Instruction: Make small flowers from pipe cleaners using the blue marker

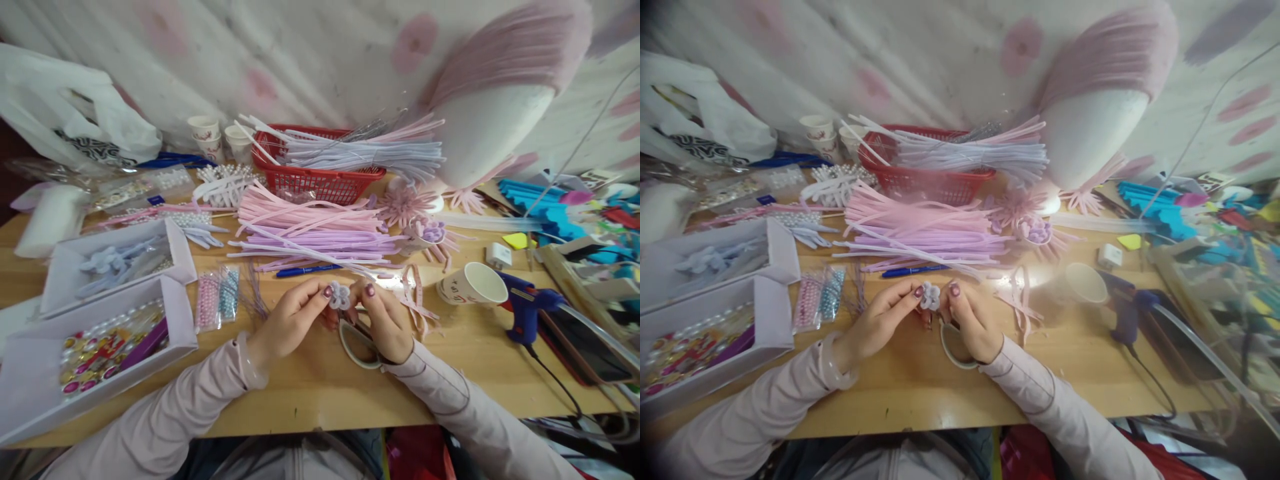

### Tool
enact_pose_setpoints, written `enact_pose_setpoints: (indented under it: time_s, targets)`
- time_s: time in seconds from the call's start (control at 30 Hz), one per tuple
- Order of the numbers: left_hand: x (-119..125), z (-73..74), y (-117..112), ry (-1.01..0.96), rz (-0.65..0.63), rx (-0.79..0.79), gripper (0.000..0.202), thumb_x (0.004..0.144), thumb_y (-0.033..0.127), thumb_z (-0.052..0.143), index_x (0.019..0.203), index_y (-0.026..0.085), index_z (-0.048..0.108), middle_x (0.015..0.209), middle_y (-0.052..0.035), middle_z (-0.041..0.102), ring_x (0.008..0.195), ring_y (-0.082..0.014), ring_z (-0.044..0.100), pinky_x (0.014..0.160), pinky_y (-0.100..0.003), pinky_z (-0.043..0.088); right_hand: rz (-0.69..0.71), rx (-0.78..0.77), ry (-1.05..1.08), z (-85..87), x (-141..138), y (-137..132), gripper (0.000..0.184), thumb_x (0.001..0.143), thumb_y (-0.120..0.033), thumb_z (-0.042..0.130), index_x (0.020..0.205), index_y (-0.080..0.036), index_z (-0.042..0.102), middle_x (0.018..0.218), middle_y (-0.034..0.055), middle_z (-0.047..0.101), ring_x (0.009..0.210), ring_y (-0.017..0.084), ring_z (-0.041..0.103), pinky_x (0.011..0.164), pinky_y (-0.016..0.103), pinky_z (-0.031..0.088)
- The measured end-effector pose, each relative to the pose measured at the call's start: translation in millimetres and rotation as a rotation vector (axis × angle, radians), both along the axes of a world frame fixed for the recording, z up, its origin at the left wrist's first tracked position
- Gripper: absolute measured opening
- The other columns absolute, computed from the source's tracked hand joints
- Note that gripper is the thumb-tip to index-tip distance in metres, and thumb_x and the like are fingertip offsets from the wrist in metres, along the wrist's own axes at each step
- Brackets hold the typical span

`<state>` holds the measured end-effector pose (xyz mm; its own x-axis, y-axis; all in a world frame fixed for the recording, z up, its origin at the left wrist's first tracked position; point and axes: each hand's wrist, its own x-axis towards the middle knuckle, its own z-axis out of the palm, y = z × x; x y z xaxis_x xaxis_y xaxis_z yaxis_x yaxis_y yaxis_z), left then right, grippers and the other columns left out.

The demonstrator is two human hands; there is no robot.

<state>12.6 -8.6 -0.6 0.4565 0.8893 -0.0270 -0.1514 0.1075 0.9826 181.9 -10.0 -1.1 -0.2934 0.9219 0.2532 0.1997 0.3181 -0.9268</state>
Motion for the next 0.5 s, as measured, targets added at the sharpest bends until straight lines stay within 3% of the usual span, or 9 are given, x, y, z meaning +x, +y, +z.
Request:
enact_pose_setpoints:
  time_s: [0.17,0.37,0.5]
  targets:
    - [-2,-1.3,2,-0.002,0.030,-0.015,0.025,0.092,0.038,0.043,0.088,0.015,0.054,0.072,-0.0006,0.057,0.067,-0.0133,0.056,0.067,-0.027,0.048,-0.023,-0.069,0.067,-5.4,-1,2,0.053,0.097,-0.051,0.019,0.072,-0.018,0.052,0.055,-0.0008,0.047,0.055,0.014,0.046,0.057,0.028,0.037]
    - [0,-0.3,-1,0.063,0.022,0.070,0.024,0.090,0.038,0.048,0.089,0.016,0.054,0.076,0.0003,0.056,0.071,-0.0121,0.055,0.069,-0.023,0.046,0.038,0.026,-0.025,-12.3,-3,1,0.034,0.097,-0.033,0.039,0.067,-0.020,0.043,0.062,-0.0028,0.044,0.055,0.011,0.042,0.056,0.024,0.036]
    - [4,-2.4,-2,0.073,0.059,0.076,0.024,0.091,0.039,0.046,0.084,0.017,0.051,0.074,0.0016,0.055,0.068,-0.0114,0.054,0.066,-0.023,0.045,0.081,0.031,0.025,-12.7,-7,1,0.035,0.098,-0.032,0.037,0.066,-0.020,0.042,0.059,-0.0031,0.043,0.053,0.010,0.041,0.053,0.024,0.037]
